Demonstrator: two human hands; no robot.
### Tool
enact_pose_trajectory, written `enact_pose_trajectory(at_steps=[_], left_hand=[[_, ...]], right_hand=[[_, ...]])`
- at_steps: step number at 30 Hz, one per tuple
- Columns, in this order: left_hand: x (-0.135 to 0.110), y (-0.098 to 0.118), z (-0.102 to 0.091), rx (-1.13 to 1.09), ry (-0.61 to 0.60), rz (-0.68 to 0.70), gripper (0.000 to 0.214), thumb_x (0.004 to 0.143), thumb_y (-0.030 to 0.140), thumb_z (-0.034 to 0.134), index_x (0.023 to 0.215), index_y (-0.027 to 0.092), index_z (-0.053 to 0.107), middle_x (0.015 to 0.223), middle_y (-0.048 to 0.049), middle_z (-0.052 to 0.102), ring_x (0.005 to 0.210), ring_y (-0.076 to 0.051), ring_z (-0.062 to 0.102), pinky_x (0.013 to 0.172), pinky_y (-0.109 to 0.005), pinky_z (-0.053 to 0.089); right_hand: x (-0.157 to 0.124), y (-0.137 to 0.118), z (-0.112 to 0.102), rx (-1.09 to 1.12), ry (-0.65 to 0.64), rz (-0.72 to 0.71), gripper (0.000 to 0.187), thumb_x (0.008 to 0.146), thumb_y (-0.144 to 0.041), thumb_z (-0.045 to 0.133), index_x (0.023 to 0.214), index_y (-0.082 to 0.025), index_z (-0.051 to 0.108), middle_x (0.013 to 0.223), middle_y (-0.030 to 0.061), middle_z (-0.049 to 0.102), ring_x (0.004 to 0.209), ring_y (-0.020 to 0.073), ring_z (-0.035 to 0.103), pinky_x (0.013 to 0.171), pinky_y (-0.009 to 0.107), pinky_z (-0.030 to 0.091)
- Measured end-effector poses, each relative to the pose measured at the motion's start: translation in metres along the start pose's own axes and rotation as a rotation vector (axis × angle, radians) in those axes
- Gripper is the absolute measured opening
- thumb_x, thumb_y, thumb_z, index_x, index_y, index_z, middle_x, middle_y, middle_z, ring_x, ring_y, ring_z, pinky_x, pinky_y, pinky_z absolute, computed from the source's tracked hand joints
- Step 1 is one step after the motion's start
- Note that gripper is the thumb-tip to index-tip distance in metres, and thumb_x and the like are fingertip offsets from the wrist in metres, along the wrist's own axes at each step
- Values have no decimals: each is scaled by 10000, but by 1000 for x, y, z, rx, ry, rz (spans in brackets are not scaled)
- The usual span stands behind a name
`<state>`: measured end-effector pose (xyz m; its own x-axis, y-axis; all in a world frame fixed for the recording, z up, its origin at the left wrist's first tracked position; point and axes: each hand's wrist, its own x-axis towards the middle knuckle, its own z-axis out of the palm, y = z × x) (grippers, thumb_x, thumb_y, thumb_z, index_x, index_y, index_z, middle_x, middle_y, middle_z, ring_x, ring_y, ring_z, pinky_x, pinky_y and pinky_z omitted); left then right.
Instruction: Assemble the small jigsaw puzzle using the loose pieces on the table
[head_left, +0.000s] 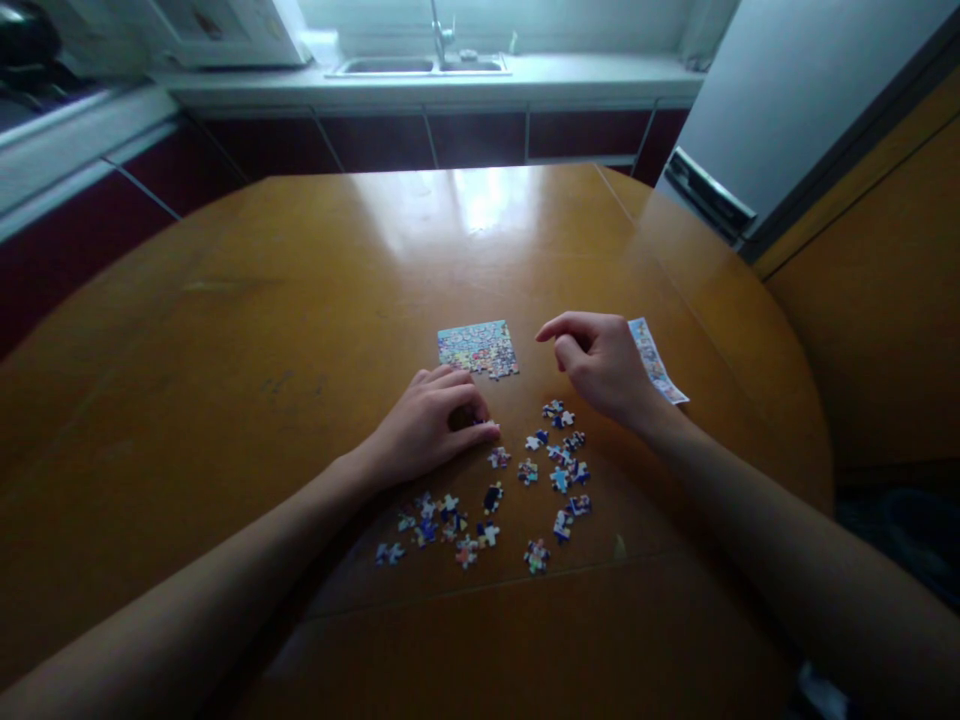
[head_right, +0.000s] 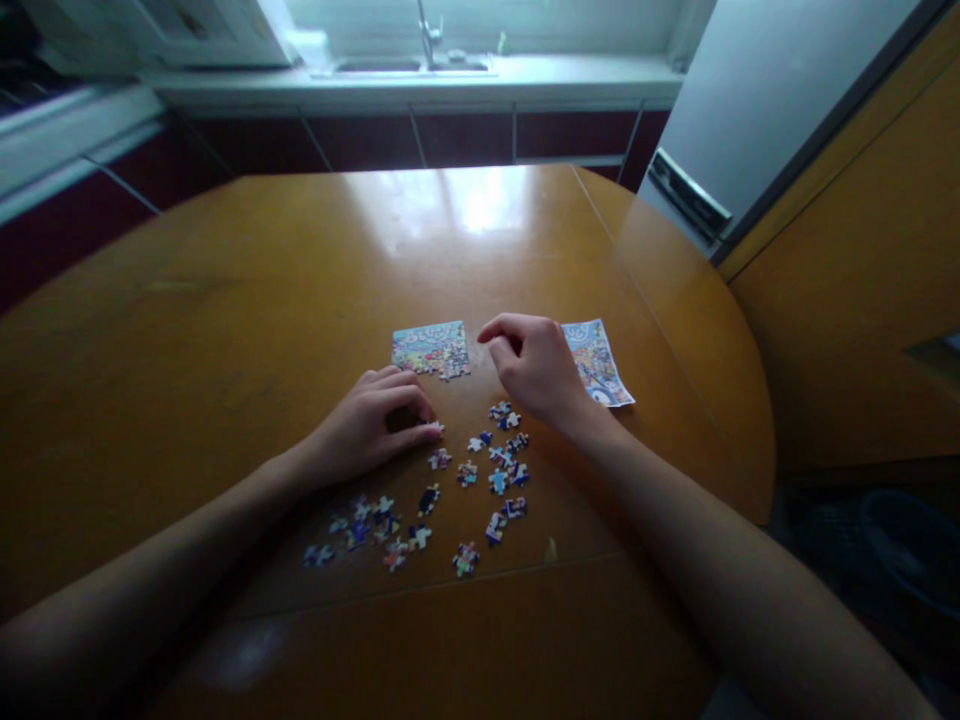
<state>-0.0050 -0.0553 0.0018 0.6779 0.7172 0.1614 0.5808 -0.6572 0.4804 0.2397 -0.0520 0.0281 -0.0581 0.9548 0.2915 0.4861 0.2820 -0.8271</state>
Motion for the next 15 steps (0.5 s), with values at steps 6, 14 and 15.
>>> enact_pose_trajectory(at_steps=[6,14,15], left_hand=[[1,2,-3,-87,48,-28,257,915,328,604,707,180,570,782,-14,601,817,-172,535,772,-315,394],[-1,7,-4,-39,60,-27,187,828,205,588,663,177,502,746,-2,556,781,-160,513,741,-311,390],[-1,7,-4,-43,63,-29,149,821,201,591,692,178,520,762,-3,562,788,-161,517,744,-311,396]], right_hand=[[-1,1,0,-5,3,-7,254,794,-173,493,834,-162,743,604,0,592,559,119,487,552,291,351],[0,-1,-1,11,-1,-16,247,782,-158,494,808,-154,740,593,-2,593,535,111,479,539,286,350],[0,-2,-1,8,-3,-14,249,782,-158,494,813,-154,742,589,-4,590,530,110,475,535,285,348]])
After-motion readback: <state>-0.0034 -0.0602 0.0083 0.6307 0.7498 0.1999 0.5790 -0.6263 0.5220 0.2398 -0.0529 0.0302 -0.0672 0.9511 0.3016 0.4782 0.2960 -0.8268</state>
